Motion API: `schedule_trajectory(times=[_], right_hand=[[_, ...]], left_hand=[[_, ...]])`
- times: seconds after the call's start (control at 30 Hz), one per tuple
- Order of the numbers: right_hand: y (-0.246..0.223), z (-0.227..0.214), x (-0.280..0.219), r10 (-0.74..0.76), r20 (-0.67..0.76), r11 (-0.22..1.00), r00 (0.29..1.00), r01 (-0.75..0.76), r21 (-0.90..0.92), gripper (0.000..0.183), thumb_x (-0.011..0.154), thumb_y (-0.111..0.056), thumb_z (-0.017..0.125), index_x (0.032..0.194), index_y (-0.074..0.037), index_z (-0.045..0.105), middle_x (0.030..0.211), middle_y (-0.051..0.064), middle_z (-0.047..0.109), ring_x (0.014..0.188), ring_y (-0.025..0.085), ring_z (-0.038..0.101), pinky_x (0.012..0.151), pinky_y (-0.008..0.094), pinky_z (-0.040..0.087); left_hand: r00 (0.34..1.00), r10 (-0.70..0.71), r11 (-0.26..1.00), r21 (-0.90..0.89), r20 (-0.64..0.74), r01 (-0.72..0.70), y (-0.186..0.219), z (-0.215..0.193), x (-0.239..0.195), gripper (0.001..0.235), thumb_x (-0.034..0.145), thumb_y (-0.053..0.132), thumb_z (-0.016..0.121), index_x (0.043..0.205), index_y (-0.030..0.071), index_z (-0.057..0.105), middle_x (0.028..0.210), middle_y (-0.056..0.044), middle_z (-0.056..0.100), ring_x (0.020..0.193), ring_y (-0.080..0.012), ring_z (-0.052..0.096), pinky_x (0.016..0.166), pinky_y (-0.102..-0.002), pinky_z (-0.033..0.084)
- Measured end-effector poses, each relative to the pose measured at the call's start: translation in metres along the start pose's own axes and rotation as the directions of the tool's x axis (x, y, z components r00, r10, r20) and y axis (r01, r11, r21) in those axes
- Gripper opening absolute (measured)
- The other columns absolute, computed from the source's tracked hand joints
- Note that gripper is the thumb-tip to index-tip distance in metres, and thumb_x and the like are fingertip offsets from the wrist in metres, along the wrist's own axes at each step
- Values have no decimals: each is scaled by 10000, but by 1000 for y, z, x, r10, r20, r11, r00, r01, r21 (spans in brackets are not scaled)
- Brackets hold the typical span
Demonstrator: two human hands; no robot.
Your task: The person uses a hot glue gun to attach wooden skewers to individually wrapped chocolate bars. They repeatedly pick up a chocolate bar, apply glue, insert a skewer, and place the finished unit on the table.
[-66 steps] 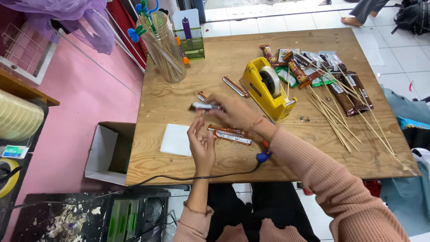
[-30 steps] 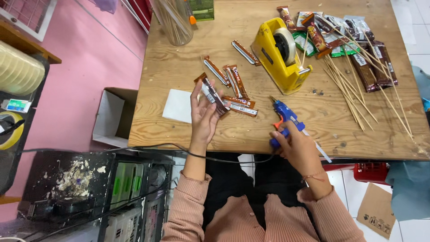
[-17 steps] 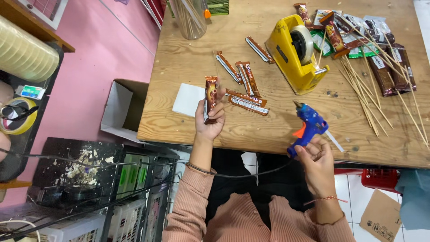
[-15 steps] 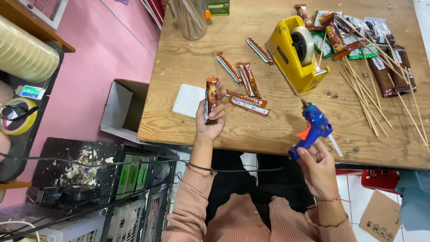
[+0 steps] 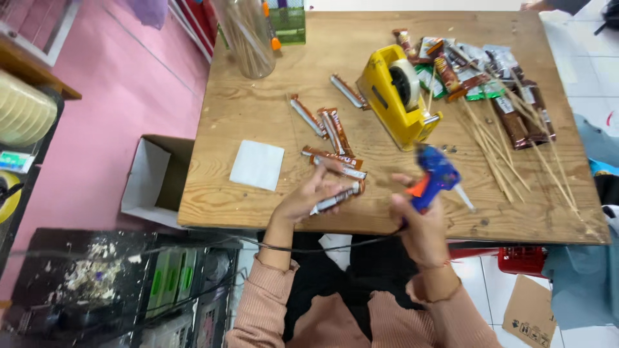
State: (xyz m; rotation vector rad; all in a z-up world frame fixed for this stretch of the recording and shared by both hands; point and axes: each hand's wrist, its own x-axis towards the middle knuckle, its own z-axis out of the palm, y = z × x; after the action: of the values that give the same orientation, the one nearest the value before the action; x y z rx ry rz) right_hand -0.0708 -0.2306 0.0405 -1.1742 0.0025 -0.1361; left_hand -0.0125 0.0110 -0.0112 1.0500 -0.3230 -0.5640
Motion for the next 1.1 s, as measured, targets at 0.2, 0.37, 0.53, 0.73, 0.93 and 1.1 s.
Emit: schedule_trajectory(times=[0.2,0.37,0.53,0.73,0.93,1.1], right_hand=[[51,-12,5,136,-146,937,980,-175,-301,243,781,-130,915,932,-49,743,719,115,751,564,163,664,575,284,556],[0,28,3,64,60,989,996,-56,-134,103,910,-13,725,875,48,649,686,233,782,553,262,780,532,342,633],[13,-11,8,144,36,989,989,-142,-41,127,980,-52,623,969,29,526,719,284,757,550,361,777,485,458,664],[-7,14,-2,195,-99,969,976,-208,-133,196,951,-99,650,898,69,564,797,295,793,597,382,775,590,430,696],[36,24,9,59,-128,996,990,-67,-62,253,911,-163,714,990,47,597,812,269,795,645,375,807,643,406,687],[55,67,16,23,-277,999,961,-11,47,504,1076,-385,354,1078,72,568,767,276,751,577,353,726,600,444,673]], left_hand=[[994,-56,998,7,97,55,29,36,-1,253,1013,276,632,1173,129,502,1322,-171,698,577,-114,684,450,-153,515],[986,-138,990,26,89,136,-6,8,5,372,994,259,658,1288,72,527,1121,-210,723,535,-200,712,419,-231,564],[977,-178,984,-5,121,180,-1,15,6,427,989,196,668,1361,24,548,1045,-256,727,475,-192,681,419,-221,570],[987,-136,982,-142,-91,122,-7,-2,9,304,892,292,779,1072,70,673,1175,-111,683,831,-84,616,576,-170,541],[988,103,949,-284,-117,-133,19,10,12,725,872,515,701,1386,25,559,1073,-109,758,494,47,348,409,-74,294],[980,156,920,-342,-125,-190,10,13,15,430,1008,345,590,1391,161,527,1479,-256,570,1210,-369,640,929,-476,569]])
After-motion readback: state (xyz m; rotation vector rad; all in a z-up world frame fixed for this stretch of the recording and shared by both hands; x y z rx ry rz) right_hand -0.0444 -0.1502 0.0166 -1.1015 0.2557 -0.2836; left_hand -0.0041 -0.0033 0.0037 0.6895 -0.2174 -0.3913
